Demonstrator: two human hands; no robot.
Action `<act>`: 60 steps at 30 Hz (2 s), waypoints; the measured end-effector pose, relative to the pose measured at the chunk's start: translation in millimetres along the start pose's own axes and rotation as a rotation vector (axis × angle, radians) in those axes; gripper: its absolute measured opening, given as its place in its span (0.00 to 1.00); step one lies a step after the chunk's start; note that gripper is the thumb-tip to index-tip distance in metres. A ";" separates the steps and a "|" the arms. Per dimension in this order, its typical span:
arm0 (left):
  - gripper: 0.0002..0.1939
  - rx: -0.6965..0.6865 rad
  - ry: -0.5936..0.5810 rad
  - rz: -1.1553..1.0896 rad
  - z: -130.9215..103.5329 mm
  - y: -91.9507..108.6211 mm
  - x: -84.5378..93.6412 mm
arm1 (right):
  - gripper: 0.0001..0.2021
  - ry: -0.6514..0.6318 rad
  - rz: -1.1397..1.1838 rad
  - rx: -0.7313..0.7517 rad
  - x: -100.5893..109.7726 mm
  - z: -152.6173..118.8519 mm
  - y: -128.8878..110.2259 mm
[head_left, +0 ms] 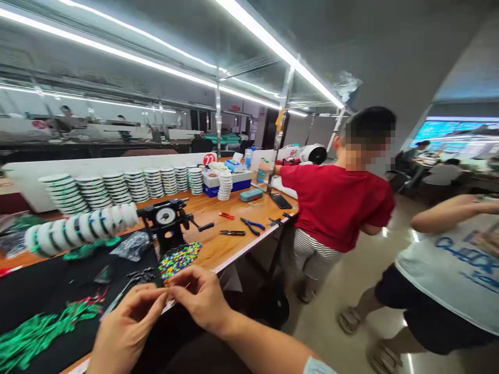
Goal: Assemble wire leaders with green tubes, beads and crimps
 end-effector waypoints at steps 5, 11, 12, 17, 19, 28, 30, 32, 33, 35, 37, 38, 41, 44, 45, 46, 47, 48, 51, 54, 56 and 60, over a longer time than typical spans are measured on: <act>0.20 0.093 -0.031 -0.214 -13.8 4.0 -6.4 | 0.09 0.001 -0.088 0.021 7.9 -16.8 -5.4; 0.16 0.234 -0.033 -0.413 -22.6 -9.2 -14.6 | 0.09 -0.047 -0.248 0.006 13.0 -26.8 -7.0; 0.16 0.246 -0.035 -0.435 -23.7 -9.4 -15.3 | 0.09 -0.061 -0.258 -0.002 12.4 -28.0 -7.4; 0.17 0.295 -0.060 -0.507 -27.0 -10.5 -19.0 | 0.09 -0.092 -0.281 -0.018 10.7 -28.9 -9.0; 0.17 0.301 -0.053 -0.515 -27.4 -11.4 -18.6 | 0.08 -0.075 -0.320 0.007 11.5 -27.9 -11.3; 0.17 0.321 -0.032 -0.506 -30.6 -13.2 -17.8 | 0.05 0.003 -0.453 0.143 11.3 -27.2 -22.3; 0.17 0.327 -0.034 -0.515 -31.1 -13.7 -19.2 | 0.05 0.000 -0.460 0.163 9.6 -27.0 -23.7; 0.16 0.334 -0.033 -0.527 -31.3 -14.5 -21.0 | 0.05 0.004 -0.470 0.179 9.0 -26.4 -24.8; 0.16 0.338 -0.030 -0.534 -31.2 -15.2 -21.7 | 0.05 0.010 -0.474 0.188 9.1 -26.0 -25.5; 0.15 0.348 -0.019 -0.549 -30.9 -16.8 -23.1 | 0.05 0.029 -0.482 0.211 10.1 -25.3 -27.5; 0.15 0.351 -0.004 -0.558 -30.3 -18.1 -23.4 | 0.04 0.042 -0.493 0.247 10.7 -25.3 -30.7; 0.15 0.346 0.001 -0.554 -29.9 -18.1 -23.1 | 0.04 0.042 -0.501 0.266 10.5 -25.5 -32.5; 0.14 0.308 0.013 -0.527 -28.8 -15.8 -20.5 | 0.04 0.027 -0.523 0.307 8.7 -26.4 -37.0; 0.13 0.281 0.028 -0.513 -29.0 -13.4 -16.8 | 0.05 0.007 -0.537 0.305 6.2 -26.7 -37.6; 0.12 0.284 0.032 -0.514 -29.6 -13.5 -15.8 | 0.05 0.000 -0.539 0.298 5.3 -26.6 -36.8; 0.12 0.292 0.032 -0.514 -30.3 -13.9 -15.3 | 0.05 -0.007 -0.541 0.290 4.4 -26.6 -35.7; 0.12 0.305 0.029 -0.514 -31.3 -14.7 -15.3 | 0.05 -0.014 -0.543 0.281 3.4 -26.6 -34.2; 0.12 0.319 0.023 -0.514 -32.4 -15.6 -15.6 | 0.05 -0.019 -0.543 0.272 2.5 -26.6 -32.8; 0.13 0.327 0.014 -0.499 -35.1 -16.3 -15.0 | 0.04 -0.026 -0.537 0.265 0.2 -26.8 -29.7; 0.12 0.285 0.034 -0.471 -36.1 -14.2 -12.0 | 0.04 -0.025 -0.523 0.280 -1.5 -26.6 -29.5; 0.12 0.277 0.048 -0.476 -36.3 -14.5 -11.2 | 0.04 -0.024 -0.509 0.283 -1.6 -25.9 -29.3; 0.14 0.364 0.085 -0.503 -36.0 -23.7 -12.5 | 0.04 0.007 -0.467 0.284 2.7 -26.0 -29.4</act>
Point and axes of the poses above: each hand's wrist, its own z-axis towards the middle knuckle, its own x-axis out of the back of the hand, y = z × x, the point moved 8 cm from there along z, towards the middle knuckle, and after that the axes turned 7 degrees about y, right-handed, at the moved point
